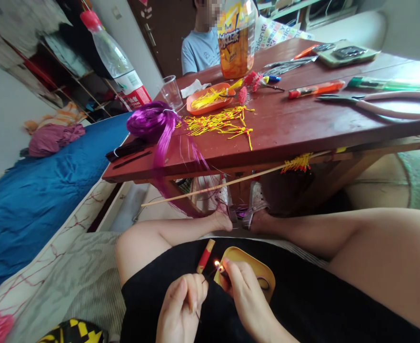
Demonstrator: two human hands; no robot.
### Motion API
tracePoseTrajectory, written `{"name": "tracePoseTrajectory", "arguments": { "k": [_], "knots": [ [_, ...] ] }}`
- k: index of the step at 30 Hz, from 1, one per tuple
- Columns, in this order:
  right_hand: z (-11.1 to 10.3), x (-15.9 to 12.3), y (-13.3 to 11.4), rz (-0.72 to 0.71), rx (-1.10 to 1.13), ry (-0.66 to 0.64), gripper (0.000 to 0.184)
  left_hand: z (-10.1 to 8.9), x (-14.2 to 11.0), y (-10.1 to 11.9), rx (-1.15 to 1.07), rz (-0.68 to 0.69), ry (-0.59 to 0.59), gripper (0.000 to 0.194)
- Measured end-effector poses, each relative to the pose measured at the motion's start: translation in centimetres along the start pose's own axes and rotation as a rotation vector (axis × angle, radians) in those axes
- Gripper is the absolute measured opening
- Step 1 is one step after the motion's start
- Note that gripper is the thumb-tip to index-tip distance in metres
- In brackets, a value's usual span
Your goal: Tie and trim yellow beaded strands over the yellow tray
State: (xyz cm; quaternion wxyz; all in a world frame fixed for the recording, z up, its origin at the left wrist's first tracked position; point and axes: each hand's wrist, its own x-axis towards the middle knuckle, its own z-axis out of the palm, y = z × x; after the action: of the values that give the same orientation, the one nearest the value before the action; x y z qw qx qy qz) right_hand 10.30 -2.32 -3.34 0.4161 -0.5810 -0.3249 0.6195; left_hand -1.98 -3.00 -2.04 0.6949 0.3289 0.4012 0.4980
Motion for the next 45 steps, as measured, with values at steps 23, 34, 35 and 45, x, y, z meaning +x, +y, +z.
{"name": "tracePoseTrajectory", "arguments": {
  "k": [23, 34, 35, 45],
  "knots": [
    [-1.4, 0.3, 0.1, 0.051, 0.005, 0.071, 0.048, -0.4, 0.0, 0.0, -0.005, 0.011, 0.018, 0.048],
    [-2.5, 1.1, 8.2, -0.305, -1.100, -0.071, 0.030, -0.5, 0.8, 0.9, -0.018, 0.015, 0.078, 0.046],
    [-2.1, 1.1, 8.1, -0.339, -1.133, -0.064, 0.031, -0.6, 0.8, 0.9, -0.023, 0.013, 0.071, 0.046],
    [-10.0, 5.7, -15.8, -1.159, -1.048, 0.589, 0.022, -0.2, 1.8, 0.8, -0.041, 0.030, -0.012, 0.047]
  ]
}}
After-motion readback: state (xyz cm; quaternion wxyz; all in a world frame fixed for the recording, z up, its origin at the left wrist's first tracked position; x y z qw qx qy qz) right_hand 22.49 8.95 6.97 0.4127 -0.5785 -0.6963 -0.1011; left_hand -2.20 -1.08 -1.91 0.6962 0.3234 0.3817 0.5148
